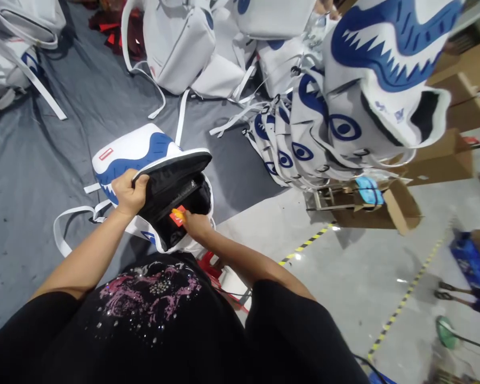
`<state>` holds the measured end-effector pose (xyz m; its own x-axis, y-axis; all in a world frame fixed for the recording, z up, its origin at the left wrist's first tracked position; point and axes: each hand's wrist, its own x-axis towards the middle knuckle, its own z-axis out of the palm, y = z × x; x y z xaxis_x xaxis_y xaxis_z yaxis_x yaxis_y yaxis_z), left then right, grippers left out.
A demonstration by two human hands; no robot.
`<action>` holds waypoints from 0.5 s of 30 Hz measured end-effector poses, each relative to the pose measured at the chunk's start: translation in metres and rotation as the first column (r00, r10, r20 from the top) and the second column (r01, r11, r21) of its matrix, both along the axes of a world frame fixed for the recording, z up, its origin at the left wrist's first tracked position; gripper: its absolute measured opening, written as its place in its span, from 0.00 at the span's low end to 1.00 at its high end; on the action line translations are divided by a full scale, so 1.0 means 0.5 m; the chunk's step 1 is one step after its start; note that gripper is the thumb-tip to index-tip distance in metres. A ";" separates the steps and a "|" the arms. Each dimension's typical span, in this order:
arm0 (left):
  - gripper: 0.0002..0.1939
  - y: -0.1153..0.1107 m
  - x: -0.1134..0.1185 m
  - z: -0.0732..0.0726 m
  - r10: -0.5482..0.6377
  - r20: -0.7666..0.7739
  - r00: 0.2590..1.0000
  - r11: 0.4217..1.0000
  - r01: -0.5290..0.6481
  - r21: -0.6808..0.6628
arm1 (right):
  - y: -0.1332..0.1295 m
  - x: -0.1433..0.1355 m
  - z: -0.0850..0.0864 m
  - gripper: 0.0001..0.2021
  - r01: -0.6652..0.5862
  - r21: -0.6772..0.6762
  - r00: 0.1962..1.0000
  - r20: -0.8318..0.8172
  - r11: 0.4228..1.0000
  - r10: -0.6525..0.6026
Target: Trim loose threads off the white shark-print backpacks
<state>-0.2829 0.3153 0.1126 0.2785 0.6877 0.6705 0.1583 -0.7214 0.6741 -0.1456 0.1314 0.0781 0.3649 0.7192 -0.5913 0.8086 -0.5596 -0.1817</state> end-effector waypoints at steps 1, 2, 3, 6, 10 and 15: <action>0.26 -0.001 0.000 0.004 -0.002 -0.001 1.000 1.000 0.002 0.023 | 0.019 -0.010 -0.026 0.18 -0.043 0.037 0.998 -0.041 0.998 0.045; 0.26 -0.002 -0.001 0.010 0.005 -0.011 1.000 0.999 -0.005 0.049 | 0.033 -0.015 -0.050 0.19 -0.070 0.081 0.994 -0.076 0.994 0.077; 0.27 -0.003 -0.004 0.017 0.014 -0.027 1.000 0.997 -0.012 0.083 | 0.044 -0.015 -0.072 0.19 -0.080 0.118 0.991 -0.096 0.990 0.091; 0.26 -0.013 -0.011 0.054 0.008 -0.068 0.998 0.980 0.005 0.200 | 0.056 0.004 -0.124 0.20 0.022 0.211 0.997 -0.083 0.977 -0.005; 0.21 -0.047 0.008 0.118 -0.141 -0.061 0.988 0.923 0.153 0.354 | 0.060 0.009 -0.168 0.20 0.139 0.339 0.986 -0.135 0.930 -0.098; 0.18 -0.087 0.032 0.174 -0.342 -0.085 0.936 0.851 0.347 0.394 | 0.072 -0.010 -0.177 0.18 0.231 0.431 0.965 -0.218 0.872 -0.148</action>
